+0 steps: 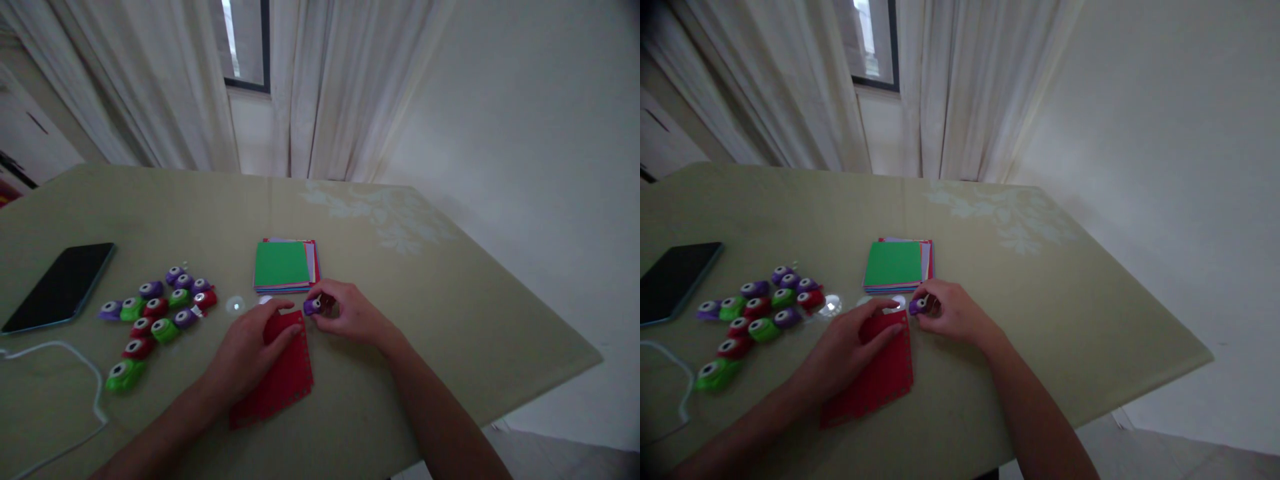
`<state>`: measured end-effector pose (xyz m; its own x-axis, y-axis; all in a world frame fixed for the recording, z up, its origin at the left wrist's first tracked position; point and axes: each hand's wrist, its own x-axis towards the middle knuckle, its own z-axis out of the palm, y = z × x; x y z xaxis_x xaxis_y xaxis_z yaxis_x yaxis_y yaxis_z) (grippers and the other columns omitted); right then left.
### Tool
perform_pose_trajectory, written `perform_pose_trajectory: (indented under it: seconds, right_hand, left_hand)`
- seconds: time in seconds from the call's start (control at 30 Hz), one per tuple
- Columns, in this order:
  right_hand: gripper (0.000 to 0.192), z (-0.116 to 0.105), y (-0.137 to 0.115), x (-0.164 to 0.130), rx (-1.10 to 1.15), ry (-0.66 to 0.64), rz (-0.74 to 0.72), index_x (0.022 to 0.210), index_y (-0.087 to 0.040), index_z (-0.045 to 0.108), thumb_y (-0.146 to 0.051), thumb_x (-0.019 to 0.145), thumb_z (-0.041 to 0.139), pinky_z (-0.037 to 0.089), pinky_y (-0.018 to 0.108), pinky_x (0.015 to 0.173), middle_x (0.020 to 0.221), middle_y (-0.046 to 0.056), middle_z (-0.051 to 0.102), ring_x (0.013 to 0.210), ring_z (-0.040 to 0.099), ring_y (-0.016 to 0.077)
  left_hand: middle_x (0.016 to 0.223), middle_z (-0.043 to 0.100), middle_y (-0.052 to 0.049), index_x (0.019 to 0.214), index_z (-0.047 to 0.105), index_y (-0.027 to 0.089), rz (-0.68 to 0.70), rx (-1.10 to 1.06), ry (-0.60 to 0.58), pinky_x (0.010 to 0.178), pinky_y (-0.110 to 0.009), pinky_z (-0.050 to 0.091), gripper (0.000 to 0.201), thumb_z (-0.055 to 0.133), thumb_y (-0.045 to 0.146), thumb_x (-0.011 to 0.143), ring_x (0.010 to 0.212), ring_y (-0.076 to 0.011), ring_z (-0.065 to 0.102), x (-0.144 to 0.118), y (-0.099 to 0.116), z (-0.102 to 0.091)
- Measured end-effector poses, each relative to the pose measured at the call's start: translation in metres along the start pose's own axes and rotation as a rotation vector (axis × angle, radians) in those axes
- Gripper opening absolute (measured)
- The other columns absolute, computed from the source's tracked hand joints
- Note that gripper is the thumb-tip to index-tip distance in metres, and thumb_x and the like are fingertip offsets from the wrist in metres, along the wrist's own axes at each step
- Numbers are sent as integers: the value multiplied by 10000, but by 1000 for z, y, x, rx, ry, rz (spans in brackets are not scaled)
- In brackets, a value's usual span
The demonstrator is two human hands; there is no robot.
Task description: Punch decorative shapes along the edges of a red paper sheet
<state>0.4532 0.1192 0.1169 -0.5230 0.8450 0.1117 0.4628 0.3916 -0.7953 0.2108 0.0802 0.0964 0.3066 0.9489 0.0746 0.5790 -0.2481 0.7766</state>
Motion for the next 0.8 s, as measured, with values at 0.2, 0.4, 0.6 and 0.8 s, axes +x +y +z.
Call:
perform_pose_trajectory:
  seconds: [0.2, 0.4, 0.6, 0.8]
  right_hand:
    - [245, -1, -6, -1, 176, 59, -69, 1113, -208, 749, -196, 871, 775, 564, 272, 751, 991, 33, 758, 806, 693, 157]
    - [264, -2, -7, -2, 158, 126, -85, 1131, -206, 748, -184, 869, 767, 572, 280, 754, 1023, 49, 769, 813, 698, 160]
    - [275, 0, -6, -1, 140, 136, -121, 1129, -204, 744, -147, 861, 760, 565, 263, 740, 1020, 40, 744, 797, 686, 146]
    - [280, -1, 1, 1, -161, 66, -94, 1145, -177, 731, -97, 877, 729, 549, 297, 801, 1059, 63, 726, 839, 671, 172]
  left_hand:
    - [1032, 841, -13, 1152, 760, 270, -65, -268, -11, 793, -363, 604, 297, 587, 484, 1041, 872, -246, 774, 2, 9, -9]
    - [948, 830, -24, 1004, 787, 241, -122, -352, 40, 763, -346, 583, 280, 643, 480, 984, 849, -246, 751, 5, 8, -12]
    - [918, 819, -14, 996, 782, 248, -152, -356, 46, 769, -339, 568, 276, 660, 495, 974, 828, -233, 736, 3, 5, -10]
    - [967, 832, 0, 1026, 780, 266, -108, -248, 66, 801, -336, 561, 232, 637, 446, 993, 856, -229, 749, 5, 5, -8]
